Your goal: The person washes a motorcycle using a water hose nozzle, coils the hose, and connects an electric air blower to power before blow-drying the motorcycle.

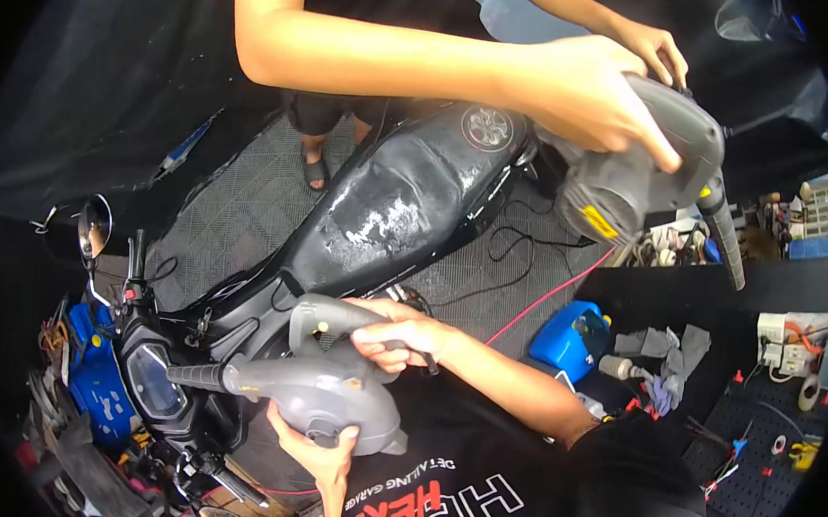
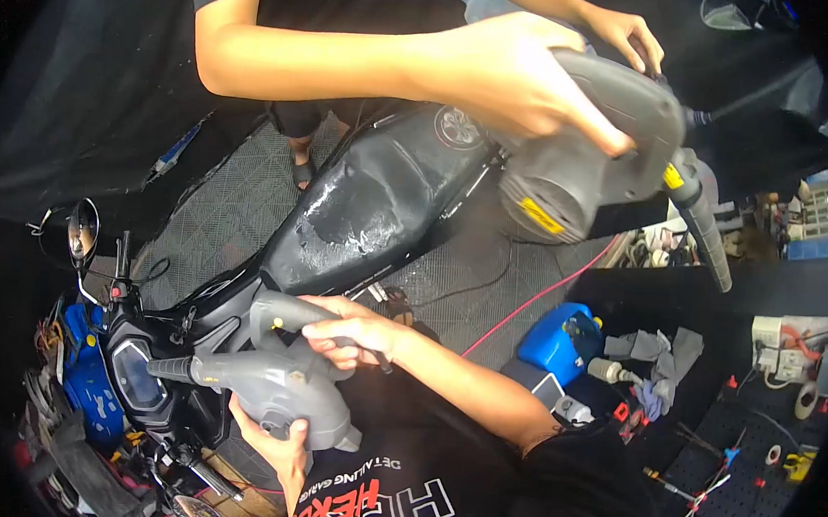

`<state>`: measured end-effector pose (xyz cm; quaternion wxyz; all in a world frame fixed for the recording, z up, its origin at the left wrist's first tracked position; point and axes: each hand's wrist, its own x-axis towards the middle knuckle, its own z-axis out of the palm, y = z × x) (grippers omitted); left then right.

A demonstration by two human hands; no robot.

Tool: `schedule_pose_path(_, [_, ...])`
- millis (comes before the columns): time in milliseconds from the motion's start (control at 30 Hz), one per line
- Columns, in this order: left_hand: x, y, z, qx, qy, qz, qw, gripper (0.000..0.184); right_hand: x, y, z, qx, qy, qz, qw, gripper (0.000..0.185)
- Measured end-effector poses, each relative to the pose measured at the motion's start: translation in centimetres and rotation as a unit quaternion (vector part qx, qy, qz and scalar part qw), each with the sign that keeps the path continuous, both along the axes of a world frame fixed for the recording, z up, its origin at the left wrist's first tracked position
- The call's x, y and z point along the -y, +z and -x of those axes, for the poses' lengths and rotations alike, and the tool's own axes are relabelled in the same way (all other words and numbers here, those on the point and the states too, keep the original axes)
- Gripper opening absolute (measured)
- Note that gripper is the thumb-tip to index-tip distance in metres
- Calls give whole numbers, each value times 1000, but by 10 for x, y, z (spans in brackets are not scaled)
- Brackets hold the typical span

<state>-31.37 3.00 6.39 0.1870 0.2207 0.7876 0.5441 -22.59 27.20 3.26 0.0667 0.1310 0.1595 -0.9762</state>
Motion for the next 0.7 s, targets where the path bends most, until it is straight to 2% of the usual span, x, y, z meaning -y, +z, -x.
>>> schedule_pose_path(67, [-9,5,-1,55,13,-17,998,113,6,0,-6,64,-44,18,997,67])
schedule_pose_path(100, [-3,-4,3,22,-5,8,1000,113,8,5,-11,94,-58,1,994,70])
schedule_pose_path(133, [-4,-2,4,16,-30,36,999,113,3,4,-16,104,-40,5,994,66])
schedule_pose_path(167, [-13,12,2,75,-30,33,996,113,-2,6,-17,109,-25,-16,994,55])
schedule_pose_path(200, [-10,13,1,82,-56,78,992,114,-7,12,-20,167,-23,-36,985,44])
schedule_pose_path(233, [-12,18,-3,72,-71,94,990,114,-16,14,-21,198,-12,-61,978,43])
schedule_pose_path(300, [-16,36,-4,124,-76,162,976,114,-25,18,-19,136,-3,-57,989,43])
schedule_pose_path(333, [-19,37,2,86,-84,103,987,116,-22,13,-20,121,-31,-73,989,44])
schedule_pose_path(400, [-21,34,21,-43,-80,89,992,117,-5,20,-11,76,-109,-98,986,46])
schedule_pose_path(500, [-12,41,45,-14,-86,65,994,116,9,34,4,86,-141,-129,978,46])
schedule_pose_path(600, [1,46,47,-17,-86,45,995,116,9,56,16,125,-89,-155,976,46])
schedule_pose_path(700, [8,57,54,-49,-64,56,995,118,17,60,31,86,-100,-167,977,44])
